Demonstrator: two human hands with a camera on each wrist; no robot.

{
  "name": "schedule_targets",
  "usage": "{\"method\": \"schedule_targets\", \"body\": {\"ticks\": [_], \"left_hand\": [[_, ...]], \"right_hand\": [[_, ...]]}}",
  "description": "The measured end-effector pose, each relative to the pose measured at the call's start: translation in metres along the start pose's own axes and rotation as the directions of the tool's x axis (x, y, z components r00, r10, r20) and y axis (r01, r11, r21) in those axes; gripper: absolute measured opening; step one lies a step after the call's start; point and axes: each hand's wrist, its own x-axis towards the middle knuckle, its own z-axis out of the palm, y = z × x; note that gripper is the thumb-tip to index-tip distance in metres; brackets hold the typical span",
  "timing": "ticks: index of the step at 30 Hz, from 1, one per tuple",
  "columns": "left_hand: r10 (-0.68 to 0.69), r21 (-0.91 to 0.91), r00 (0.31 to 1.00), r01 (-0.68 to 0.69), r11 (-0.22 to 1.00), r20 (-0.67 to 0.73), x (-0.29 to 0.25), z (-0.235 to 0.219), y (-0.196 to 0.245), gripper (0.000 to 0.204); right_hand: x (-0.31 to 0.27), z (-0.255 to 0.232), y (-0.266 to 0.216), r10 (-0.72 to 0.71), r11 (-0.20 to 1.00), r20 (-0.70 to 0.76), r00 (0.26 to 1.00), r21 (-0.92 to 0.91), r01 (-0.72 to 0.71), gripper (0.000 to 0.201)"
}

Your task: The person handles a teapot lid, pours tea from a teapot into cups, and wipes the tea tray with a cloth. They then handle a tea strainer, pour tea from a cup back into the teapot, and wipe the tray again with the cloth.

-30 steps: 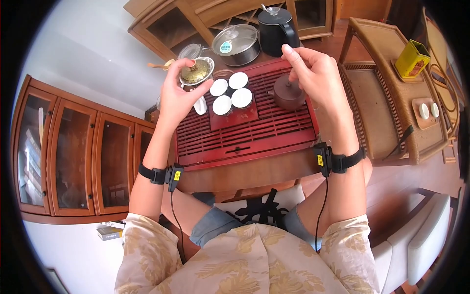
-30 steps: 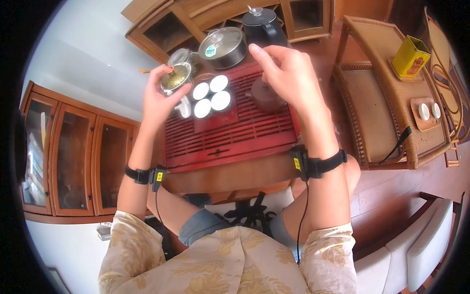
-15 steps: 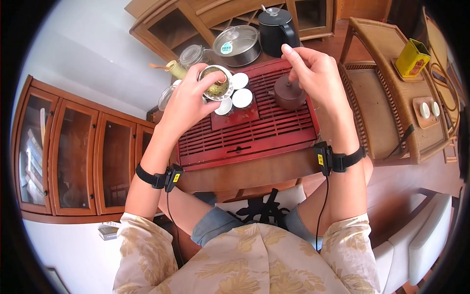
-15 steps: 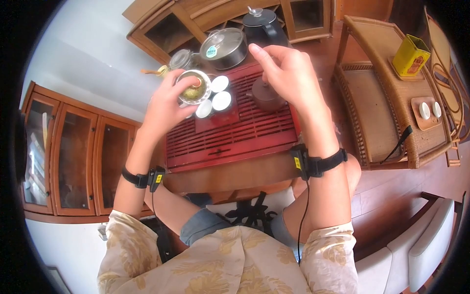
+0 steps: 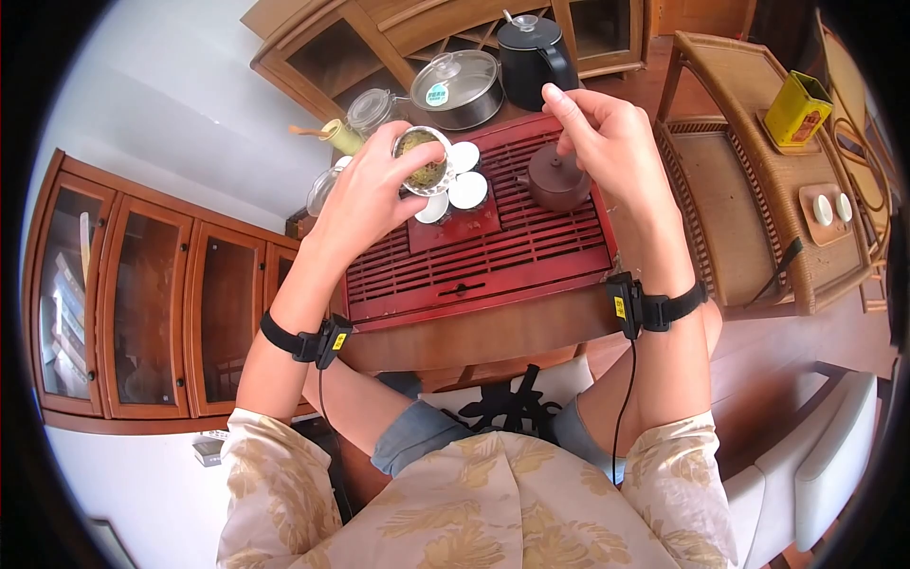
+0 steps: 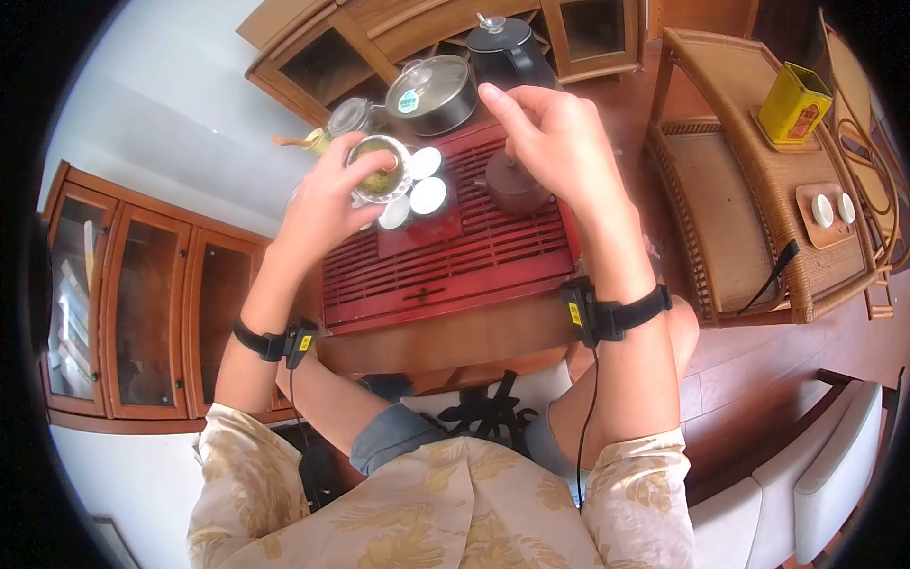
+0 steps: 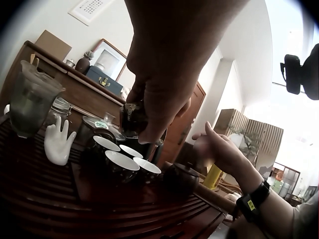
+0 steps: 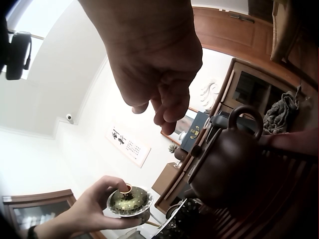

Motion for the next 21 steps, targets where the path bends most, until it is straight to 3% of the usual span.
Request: {"method": "schedule_targets", "body": {"ticks": [6,21], "left_hand": [[0.09,0.049,0.995,-0.088,0.995,-0.035,0.0036,-0.0007,-0.0012,0.067],[0.145,0.067,0.989,-0.142,0.988,-0.04,0.0084,-0.0011,-0.0018,0.07]], "right_hand": [[-0.0004,-0.0006,-0.0014,-0.001,1.0,0.001,1.0,-0.002,0.001,0.054],[-0.0011,-0.0006,-0.0018,-0.006,1.0,-0.002,1.0,0.001,0.006,0.054]]}}
